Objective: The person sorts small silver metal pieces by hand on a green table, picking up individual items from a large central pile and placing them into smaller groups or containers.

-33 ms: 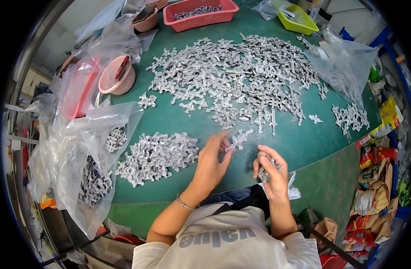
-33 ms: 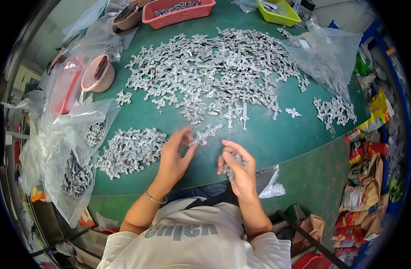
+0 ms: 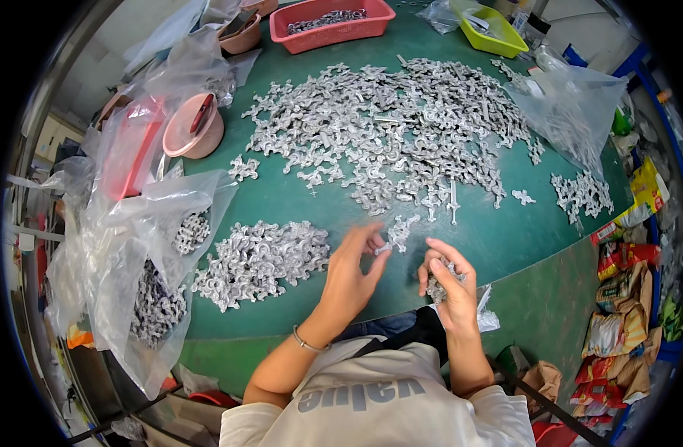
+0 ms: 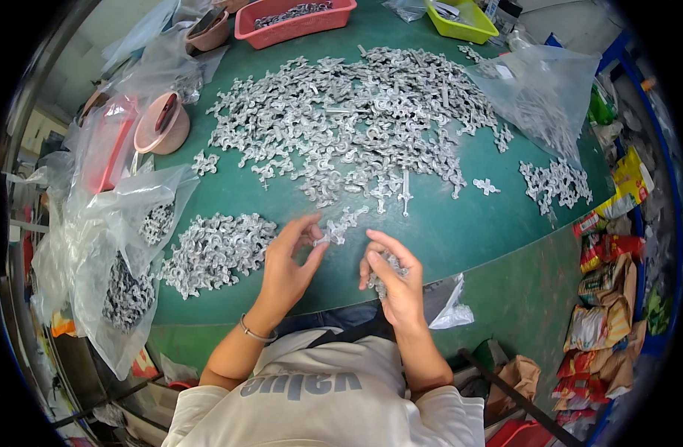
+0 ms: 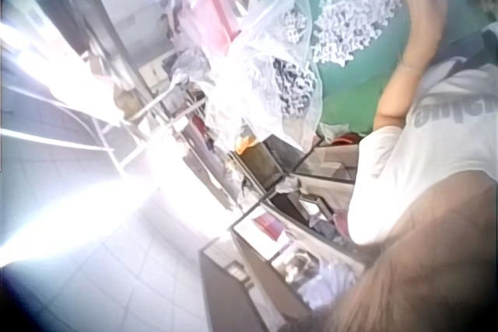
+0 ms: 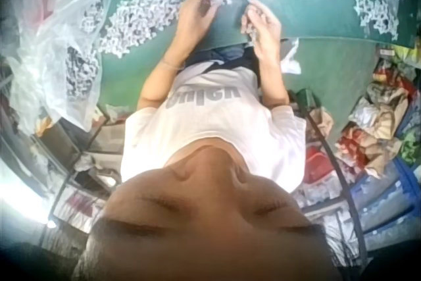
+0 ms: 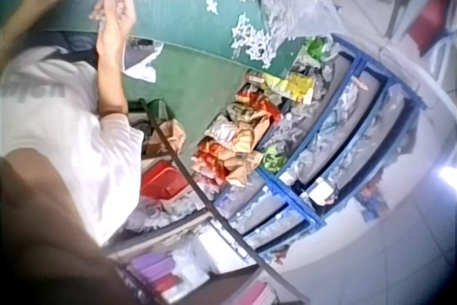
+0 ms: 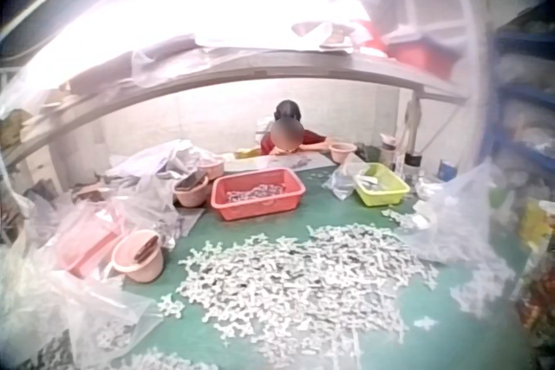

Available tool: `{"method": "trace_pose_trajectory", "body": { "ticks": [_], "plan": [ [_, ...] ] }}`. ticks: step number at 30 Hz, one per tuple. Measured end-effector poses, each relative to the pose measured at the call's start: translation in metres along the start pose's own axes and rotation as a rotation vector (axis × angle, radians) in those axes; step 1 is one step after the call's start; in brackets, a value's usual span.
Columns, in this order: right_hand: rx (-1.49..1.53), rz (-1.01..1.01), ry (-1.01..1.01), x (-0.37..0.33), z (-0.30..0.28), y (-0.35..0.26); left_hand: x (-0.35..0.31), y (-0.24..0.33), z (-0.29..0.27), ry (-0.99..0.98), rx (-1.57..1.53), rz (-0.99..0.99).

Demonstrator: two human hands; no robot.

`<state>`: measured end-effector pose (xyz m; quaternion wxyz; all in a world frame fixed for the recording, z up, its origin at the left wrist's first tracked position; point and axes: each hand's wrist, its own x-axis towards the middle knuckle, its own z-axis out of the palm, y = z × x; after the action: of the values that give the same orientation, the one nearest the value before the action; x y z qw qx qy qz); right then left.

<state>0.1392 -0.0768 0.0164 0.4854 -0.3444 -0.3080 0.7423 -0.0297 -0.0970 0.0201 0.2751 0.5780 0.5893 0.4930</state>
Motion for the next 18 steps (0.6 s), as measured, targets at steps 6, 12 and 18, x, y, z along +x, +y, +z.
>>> {"method": "trace_pose_trajectory", "body": {
  "ticks": [6,12,18],
  "plan": [
    [-0.139,-0.164,-0.091,-0.006,0.007,-0.006,-0.01,0.042,-0.015,-0.123,-0.144,0.09],
    [-0.155,-0.275,-0.134,-0.015,0.01,-0.014,-0.014,0.056,-0.023,-0.123,-0.15,0.187],
    [-0.009,-0.213,-0.167,-0.02,0.017,-0.021,-0.019,0.055,-0.026,-0.201,-0.313,0.08]
  ]
}}
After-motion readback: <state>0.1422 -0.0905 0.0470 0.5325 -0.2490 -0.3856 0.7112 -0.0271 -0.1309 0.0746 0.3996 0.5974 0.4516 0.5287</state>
